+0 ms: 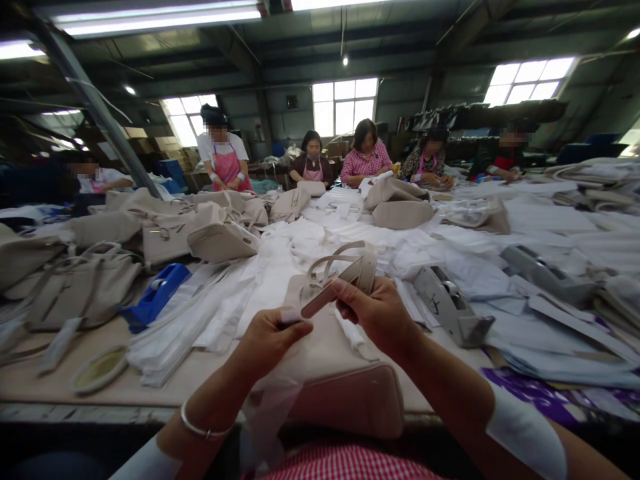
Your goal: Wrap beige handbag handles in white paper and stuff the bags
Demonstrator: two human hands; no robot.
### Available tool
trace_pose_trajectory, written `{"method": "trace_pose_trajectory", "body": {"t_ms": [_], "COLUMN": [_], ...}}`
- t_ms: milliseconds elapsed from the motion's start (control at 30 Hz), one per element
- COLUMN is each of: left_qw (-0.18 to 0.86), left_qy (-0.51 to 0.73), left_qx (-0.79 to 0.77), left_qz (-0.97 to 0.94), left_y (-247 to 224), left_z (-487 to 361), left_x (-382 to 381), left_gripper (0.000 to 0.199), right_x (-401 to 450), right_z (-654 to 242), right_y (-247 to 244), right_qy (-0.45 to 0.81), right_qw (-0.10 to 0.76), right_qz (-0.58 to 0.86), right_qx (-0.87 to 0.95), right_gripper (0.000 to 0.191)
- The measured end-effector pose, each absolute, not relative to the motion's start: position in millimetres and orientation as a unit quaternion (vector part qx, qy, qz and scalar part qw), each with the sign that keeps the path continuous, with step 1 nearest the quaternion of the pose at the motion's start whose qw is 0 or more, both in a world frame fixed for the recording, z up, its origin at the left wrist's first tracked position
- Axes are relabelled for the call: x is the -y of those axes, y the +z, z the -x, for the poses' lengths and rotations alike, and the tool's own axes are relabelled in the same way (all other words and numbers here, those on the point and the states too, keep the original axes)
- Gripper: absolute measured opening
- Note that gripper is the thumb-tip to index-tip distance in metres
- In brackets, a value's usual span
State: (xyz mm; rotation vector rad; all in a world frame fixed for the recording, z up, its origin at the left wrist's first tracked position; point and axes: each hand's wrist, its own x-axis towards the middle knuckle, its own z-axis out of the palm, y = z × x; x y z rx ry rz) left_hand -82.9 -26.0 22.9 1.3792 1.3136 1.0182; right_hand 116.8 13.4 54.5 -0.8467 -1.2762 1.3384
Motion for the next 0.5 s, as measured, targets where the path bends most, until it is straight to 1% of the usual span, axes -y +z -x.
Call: {"method": "trace_pose_trajectory", "body": {"t_ms": [100, 333, 433, 500], "left_qw": [0.457, 0.489, 0.491, 0.489], "left_qy": [0.371, 0.277, 0.278, 0.298], "left_qx": [-0.535, -0.492, -0.463, -0.45], "left_qz": [-0.606, -0.665, -0.684, -0.686], "left_y": [20, 15, 14, 15], "left_z": [80, 81, 82, 82], "left_x": [28, 31, 33, 35], "left_gripper": [0.031, 0.047, 0.05, 0.048], "right_x": [-14, -15, -14, -13], "right_z": [-116, -119, -121, -121], "right_y": [55, 45, 44, 44], "right_qy": [0.541, 0.549, 0.553, 0.557], "right_qw": [0.524, 0.497, 0.493, 0.49], "right_qz": [0.349, 0.362, 0.361, 0.359], "right_qx": [0.558, 0.566, 0.567, 0.566], "right_gripper": [0.031, 0.03, 0.029, 0.028]}}
